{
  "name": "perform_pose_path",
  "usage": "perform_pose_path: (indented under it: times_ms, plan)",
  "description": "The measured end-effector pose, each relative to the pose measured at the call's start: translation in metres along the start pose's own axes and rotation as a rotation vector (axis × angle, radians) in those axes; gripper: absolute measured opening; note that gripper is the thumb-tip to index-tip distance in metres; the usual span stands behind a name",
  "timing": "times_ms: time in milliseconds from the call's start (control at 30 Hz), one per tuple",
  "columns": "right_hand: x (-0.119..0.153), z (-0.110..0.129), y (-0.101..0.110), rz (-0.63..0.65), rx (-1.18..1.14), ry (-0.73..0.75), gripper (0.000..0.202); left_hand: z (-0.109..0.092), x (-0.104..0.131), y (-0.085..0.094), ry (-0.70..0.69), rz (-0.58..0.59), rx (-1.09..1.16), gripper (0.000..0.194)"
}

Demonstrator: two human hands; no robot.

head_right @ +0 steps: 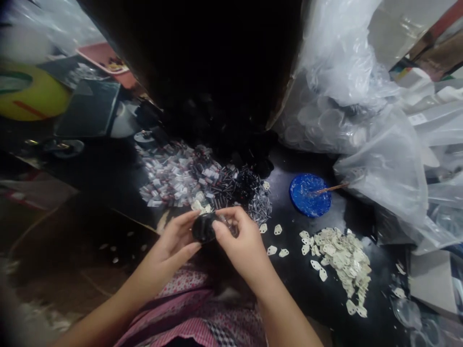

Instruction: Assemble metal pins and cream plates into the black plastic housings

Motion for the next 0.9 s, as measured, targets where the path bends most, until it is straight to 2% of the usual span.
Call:
perform_pose_path:
  times_ms: [100,200,300,400,467,533,600,667,800,900]
  plan:
    - [0.006,0.005,-0.001,-0.068,0.111,0.109,0.027,0.019,0.003,-0.018,0.169,0.053,0.214,0.041]
    - [0.012,0.008,-0.008,-0.076,0.173,0.169,0.028,0.03,0.009,-0.022,0.274,0.065,0.348,0.034]
    - [0.013,0.008,-0.019,-0.012,0.234,0.181,0.027,0.04,0.016,-0.015,0.328,0.066,0.392,0.035]
    - [0.007,0.012,-0.033,0.115,0.309,0.193,0.025,0.046,0.018,0.002,0.342,-0.018,0.397,0.033]
    - [-0.004,0.019,-0.038,0.122,0.451,0.234,0.021,0.044,0.013,0.015,0.319,-0.104,0.411,0.029]
    - [-0.018,0.027,-0.04,0.061,0.702,0.289,0.017,0.035,0.003,0.025,0.267,-0.179,0.43,0.023]
    - [-0.033,0.032,-0.046,0.035,0.958,0.329,0.016,0.024,-0.009,0.031,0.209,-0.217,0.437,0.019]
    - [-0.043,0.031,-0.052,0.054,1.1,0.347,0.015,0.016,-0.021,0.032,0.177,-0.214,0.426,0.017]
    - [-0.048,0.031,-0.049,0.022,1.082,0.341,0.015,0.01,-0.036,0.029,0.158,-0.179,0.387,0.023]
    - [-0.046,0.033,-0.046,0.02,1.001,0.333,0.016,0.01,-0.037,0.03,0.131,-0.191,0.379,0.027]
Point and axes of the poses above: each hand's wrist, its own x-axis away from the middle knuckle, its own y-axis out of the back of the hand, z = x × y, the point moved 9 cm from there along -x, towards the middle knuckle, and after that the axes turned 12 degrees about -x, right-handed, at the moved point
